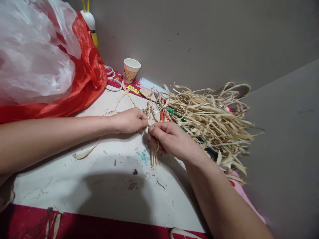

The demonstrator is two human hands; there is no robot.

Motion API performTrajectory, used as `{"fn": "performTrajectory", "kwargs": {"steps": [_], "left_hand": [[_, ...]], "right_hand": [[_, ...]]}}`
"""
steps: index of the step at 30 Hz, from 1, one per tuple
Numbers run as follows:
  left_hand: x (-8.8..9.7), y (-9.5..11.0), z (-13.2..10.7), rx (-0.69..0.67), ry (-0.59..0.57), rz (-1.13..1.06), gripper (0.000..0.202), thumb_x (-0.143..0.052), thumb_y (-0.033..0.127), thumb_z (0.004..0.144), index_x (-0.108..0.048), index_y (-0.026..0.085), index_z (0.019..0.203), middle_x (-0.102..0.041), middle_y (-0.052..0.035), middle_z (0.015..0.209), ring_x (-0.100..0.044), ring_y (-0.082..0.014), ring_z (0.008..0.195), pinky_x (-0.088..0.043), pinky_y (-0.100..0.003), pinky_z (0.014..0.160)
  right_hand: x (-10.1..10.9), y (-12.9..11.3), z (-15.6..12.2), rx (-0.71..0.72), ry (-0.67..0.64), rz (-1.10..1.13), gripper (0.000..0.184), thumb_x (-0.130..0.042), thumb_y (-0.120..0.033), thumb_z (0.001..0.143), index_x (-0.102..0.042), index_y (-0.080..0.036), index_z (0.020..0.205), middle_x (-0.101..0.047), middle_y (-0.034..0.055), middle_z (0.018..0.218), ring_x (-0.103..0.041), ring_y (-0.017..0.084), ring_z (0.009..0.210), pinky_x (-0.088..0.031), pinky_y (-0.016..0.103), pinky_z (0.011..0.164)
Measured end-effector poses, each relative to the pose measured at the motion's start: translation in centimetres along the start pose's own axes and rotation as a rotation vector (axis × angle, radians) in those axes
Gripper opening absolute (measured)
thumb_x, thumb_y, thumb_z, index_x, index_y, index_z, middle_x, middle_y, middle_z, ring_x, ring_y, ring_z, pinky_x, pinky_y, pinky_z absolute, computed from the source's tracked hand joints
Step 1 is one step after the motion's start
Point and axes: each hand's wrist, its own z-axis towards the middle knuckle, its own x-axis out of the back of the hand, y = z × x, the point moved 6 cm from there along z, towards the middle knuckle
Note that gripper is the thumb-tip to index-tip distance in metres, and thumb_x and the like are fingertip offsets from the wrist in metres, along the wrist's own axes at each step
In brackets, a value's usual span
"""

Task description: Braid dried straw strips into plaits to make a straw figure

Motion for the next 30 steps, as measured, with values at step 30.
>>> {"fn": "performTrajectory", "kwargs": {"steps": [30], "left_hand": [[-0.8,-0.9,0.2,0.148,-0.21,-0.537,0.018,-0.057,0.01,0.075,-0.054,0.014,0.058,-0.032,0.0073,0.04,-0.023,-0.0024,0.033,-0.014,-0.018,0.035]], "right_hand": [[2.2,1.0,0.8,0.109,0.271,0.226,0.026,-0.057,-0.043,0.083,-0.06,-0.018,0.076,-0.059,0.0027,0.064,-0.053,0.014,0.056,-0.04,0.023,0.05]]}}
